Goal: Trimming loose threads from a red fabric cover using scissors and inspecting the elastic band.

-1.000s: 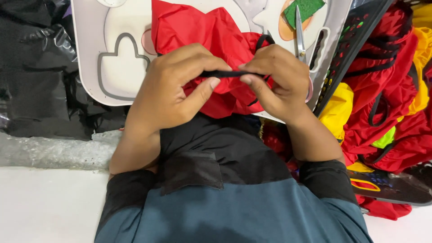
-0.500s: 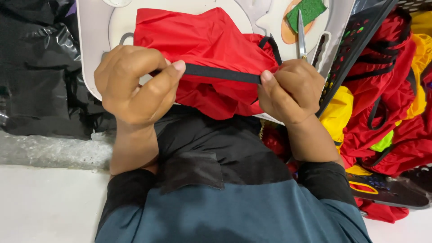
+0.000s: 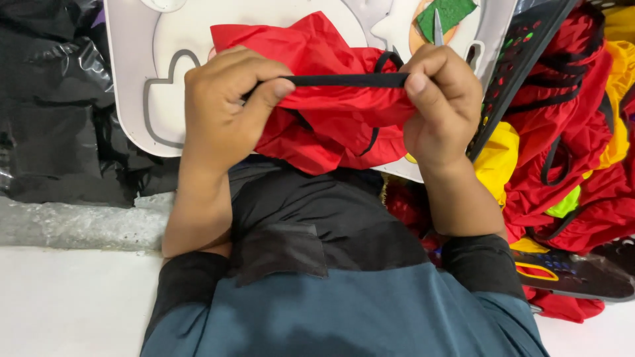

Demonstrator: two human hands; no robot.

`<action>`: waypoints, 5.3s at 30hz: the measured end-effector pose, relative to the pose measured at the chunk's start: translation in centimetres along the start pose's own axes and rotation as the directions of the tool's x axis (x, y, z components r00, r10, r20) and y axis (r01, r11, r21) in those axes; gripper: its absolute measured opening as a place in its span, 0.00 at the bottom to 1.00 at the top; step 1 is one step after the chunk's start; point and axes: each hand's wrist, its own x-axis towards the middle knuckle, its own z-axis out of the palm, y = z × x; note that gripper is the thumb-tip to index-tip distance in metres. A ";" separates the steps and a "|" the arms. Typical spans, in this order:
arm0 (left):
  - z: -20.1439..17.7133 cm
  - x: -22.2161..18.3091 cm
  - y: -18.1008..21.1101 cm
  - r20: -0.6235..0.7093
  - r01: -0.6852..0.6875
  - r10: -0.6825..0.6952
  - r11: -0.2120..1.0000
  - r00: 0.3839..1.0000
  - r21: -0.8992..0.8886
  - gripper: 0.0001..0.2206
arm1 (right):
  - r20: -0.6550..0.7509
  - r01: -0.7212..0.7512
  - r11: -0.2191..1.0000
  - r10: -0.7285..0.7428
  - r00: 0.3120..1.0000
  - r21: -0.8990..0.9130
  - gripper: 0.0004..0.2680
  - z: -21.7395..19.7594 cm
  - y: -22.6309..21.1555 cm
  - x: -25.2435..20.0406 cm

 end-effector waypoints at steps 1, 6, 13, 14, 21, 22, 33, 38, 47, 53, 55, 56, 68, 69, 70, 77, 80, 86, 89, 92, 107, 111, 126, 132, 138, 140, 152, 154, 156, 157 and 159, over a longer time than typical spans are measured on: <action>0.0 -0.3 -0.1 0.002 0.002 -0.002 1.000 1.000 -0.001 0.10 | -0.002 -0.003 1.000 0.003 1.000 0.000 0.08 -0.1 0.0 0.1; -0.6 -1.0 -0.3 -0.013 0.271 -0.282 0.931 0.959 -0.244 0.17 | 0.010 -0.098 0.994 0.097 0.995 0.048 0.09 0.2 -0.3 0.4; -1.2 -1.3 -0.7 -0.199 0.174 -0.206 0.970 0.958 -0.167 0.16 | 0.161 0.289 0.900 -0.249 0.955 -0.328 0.08 1.2 -2.1 0.7; -1.5 -1.3 -0.7 -0.286 0.134 -0.159 0.985 0.945 -0.106 0.17 | 0.161 0.382 0.811 -0.347 0.924 -0.443 0.08 1.4 -2.5 0.8; -2.9 -0.9 1.8 -0.435 0.060 0.026 0.982 0.900 0.181 0.23 | 0.637 0.430 0.631 0.135 0.759 -0.646 0.15 1.3 -2.7 -0.6; -2.9 -1.0 1.8 -0.431 0.056 0.027 0.982 0.902 0.178 0.23 | 0.632 0.426 0.629 0.137 0.762 -0.650 0.15 1.5 -1.4 -0.9; -2.4 -1.2 3.1 -0.267 -0.091 0.120 0.989 0.956 0.119 0.15 | 0.556 0.566 0.696 -0.282 0.782 -0.442 0.07 2.3 -1.5 0.0; 0.2 0.7 4.3 -0.027 -0.257 0.256 0.965 0.966 -0.061 0.07 | 0.450 0.622 0.643 -0.439 0.777 -0.446 0.15 1.1 -1.2 0.1; 0.4 0.2 3.3 -0.149 -0.243 0.242 0.970 0.959 0.013 0.08 | 0.410 0.468 0.619 -0.247 0.878 -0.631 0.09 -1.1 -0.6 1.9; 0.8 -0.2 3.1 -0.179 -0.184 0.186 0.983 0.966 0.030 0.10 | 0.287 0.329 -0.176 0.228 0.930 -0.928 0.10 -4.7 8.2 2.2; 1.0 -0.2 3.0 -0.168 -0.188 0.187 0.982 0.968 0.012 0.09 | 0.252 0.321 -0.136 0.372 0.893 -0.937 0.11 -5.1 8.5 2.5; 1.1 -0.2 2.9 -0.155 -0.191 0.191 0.981 0.969 0.017 0.08 | 0.243 0.302 -0.084 0.412 0.878 -0.950 0.10 -5.2 8.2 3.0; 1.2 -0.1 2.8 -0.124 -0.184 0.185 0.983 0.975 0.019 0.08 | 0.208 0.289 -0.241 0.313 0.927 -0.926 0.08 -7.4 9.0 3.4; 1.2 -0.1 2.9 -0.129 -0.174 0.174 0.985 0.976 0.015 0.08 | 0.185 0.280 -0.238 0.353 0.917 -0.930 0.08 -7.0 8.6 3.4; 1.3 -0.1 2.8 -0.131 -0.173 0.174 0.985 0.976 0.016 0.08 | 0.188 0.282 -0.239 0.353 0.916 -0.929 0.08 -6.7 8.2 3.4; 2.1 0.1 3.0 -0.091 -0.139 0.139 0.990 0.986 0.012 0.06 | 0.577 0.403 0.829 -0.123 0.808 -0.387 0.13 -1.6 -0.9 3.8; 2.3 0.5 3.1 -0.019 -0.157 0.157 0.988 0.987 0.008 0.06 | 0.610 0.433 0.893 -0.278 0.742 -0.120 0.15 -0.2 -1.5 2.9; 2.1 0.9 2.5 0.102 -0.137 0.131 0.989 0.986 0.060 0.06 | 0.555 0.441 0.898 -0.371 0.745 0.009 0.08 0.1 -1.2 3.1; 1.3 1.2 2.3 0.103 -0.140 0.125 0.979 0.987 0.145 0.05 | 0.531 0.325 0.945 -0.289 0.797 0.026 0.07 -0.6 -1.3 2.7; 0.7 1.3 1.8 0.067 -0.146 0.136 0.971 0.989 0.190 0.06 | 0.471 0.236 0.971 -0.193 0.861 -0.033 0.07 -1.1 -0.7 2.3; -1.0 -0.8 1.0 -0.042 0.213 -0.215 0.976 0.976 -0.051 0.19 | -0.013 -0.024 1.000 0.023 1.000 -0.018 0.08 -1.9 1.3 1.9; -1.0 -0.9 0.9 -0.012 0.294 -0.299 0.943 0.954 -0.156 0.20 | -0.029 -0.020 1.000 0.020 0.999 -0.006 0.09 -1.9 1.3 1.8; -1.2 0.5 1.5 0.165 0.035 -0.016 0.993 0.986 -0.113 0.05 | 0.329 0.387 0.833 -0.265 0.906 -0.395 0.11 0.1 -1.6 2.1; 1.2 0.6 1.8 0.115 -0.236 0.229 0.971 0.967 0.050 0.09 | 0.575 0.761 0.530 -0.511 0.639 -0.373 0.17 0.7 -1.8 2.3; 2.2 0.9 0.9 0.022 -0.395 0.400 0.892 0.916 0.219 0.12 | 0.496 0.815 0.341 -0.662 0.562 -0.469 0.04 0.2 -0.7 0.8; 1.9 1.0 1.2 -0.057 -0.375 0.397 0.897 0.916 0.233 0.11 | 0.456 0.816 0.333 -0.699 0.550 -0.473 0.05 -0.3 0.0 0.7; -0.4 0.0 0.3 -0.318 -0.355 0.472 0.862 0.822 0.361 0.12 | 0.237 0.703 0.374 -0.758 0.607 -0.605 0.08 -1.2 1.1 1.1; -0.7 -0.3 -0.3 -0.329 -0.351 0.476 0.859 0.815 0.373 0.15 | 0.175 0.646 0.380 -0.760 0.626 -0.662 0.09 -1.2 0.8 1.5; -0.6 -0.3 -0.8 -0.363 -0.343 0.498 0.844 0.787 0.412 0.19 | 0.116 0.614 0.462 -0.732 0.671 -0.640 0.02 -1.1 0.4 1.7; -0.5 -0.2 -0.6 -0.363 -0.345 0.500 0.843 0.787 0.413 0.19 | 0.115 0.614 0.461 -0.733 0.670 -0.640 0.02 -0.9 0.2 1.6; -0.3 0.2 -0.4 -0.363 -0.339 0.487 0.851 0.794 0.401 0.17 | 0.071 0.570 0.545 -0.681 0.729 -0.615 0.03 -0.6 -0.1 1.5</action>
